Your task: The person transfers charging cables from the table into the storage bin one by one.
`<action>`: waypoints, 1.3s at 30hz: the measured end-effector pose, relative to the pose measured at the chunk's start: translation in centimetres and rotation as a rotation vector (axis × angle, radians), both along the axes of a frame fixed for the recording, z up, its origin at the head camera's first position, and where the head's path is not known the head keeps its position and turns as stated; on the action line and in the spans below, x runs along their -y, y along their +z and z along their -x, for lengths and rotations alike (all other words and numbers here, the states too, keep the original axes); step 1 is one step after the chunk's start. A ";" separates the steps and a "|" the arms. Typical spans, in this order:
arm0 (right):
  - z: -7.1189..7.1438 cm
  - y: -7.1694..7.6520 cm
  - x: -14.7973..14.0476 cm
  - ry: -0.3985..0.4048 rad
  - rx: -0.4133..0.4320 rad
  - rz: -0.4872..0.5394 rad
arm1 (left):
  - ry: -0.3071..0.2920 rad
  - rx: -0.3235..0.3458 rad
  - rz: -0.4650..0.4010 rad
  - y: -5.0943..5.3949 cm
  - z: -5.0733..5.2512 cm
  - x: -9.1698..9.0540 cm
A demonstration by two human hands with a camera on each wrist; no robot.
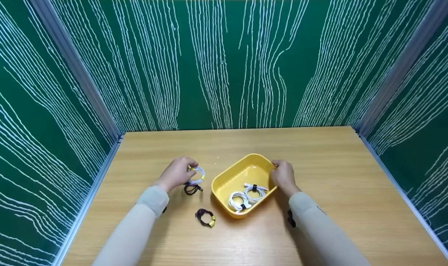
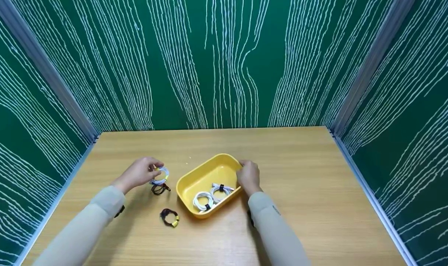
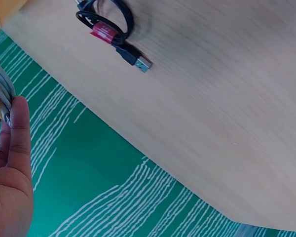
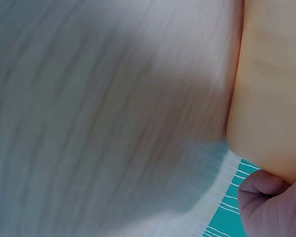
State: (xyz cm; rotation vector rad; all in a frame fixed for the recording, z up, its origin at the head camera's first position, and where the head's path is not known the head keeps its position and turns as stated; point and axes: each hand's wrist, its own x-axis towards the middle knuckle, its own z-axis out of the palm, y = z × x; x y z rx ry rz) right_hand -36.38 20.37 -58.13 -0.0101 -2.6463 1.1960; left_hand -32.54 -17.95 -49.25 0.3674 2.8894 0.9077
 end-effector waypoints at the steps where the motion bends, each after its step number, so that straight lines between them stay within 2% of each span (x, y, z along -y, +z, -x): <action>1: 0.0 0.0 0.0 0.000 0.002 -0.001 | -0.008 -0.003 -0.003 0.0 0.0 -0.1; 8: 0.1 -0.1 0.0 -0.005 0.004 0.000 | -0.050 -0.030 0.007 0.1 0.3 -0.9; 17: 0.0 -0.2 0.0 -0.010 -0.009 0.004 | -0.053 -0.008 -0.006 0.2 0.5 -2.1; 28: 0.2 -0.3 -0.1 0.005 -0.009 0.037 | -0.070 -0.013 -0.026 0.3 0.6 -3.5; 30: 1.2 -2.1 -1.0 0.044 -0.062 0.083 | -0.095 -0.038 -0.030 0.3 0.7 -3.8; 31: 1.2 -2.1 -1.0 0.049 -0.068 0.085 | -0.109 -0.056 -0.027 0.2 0.7 -4.0; 35: 1.0 -2.0 -0.9 0.053 -0.068 0.087 | -0.144 -0.095 -0.022 0.0 0.9 -4.7; 37: -0.1 -0.1 -0.1 0.019 -0.014 0.044 | -0.145 -0.080 -0.028 0.0 0.9 -5.1; 39: -0.1 0.1 0.0 0.012 0.002 0.033 | -0.146 -0.065 -0.028 -0.1 0.9 -5.5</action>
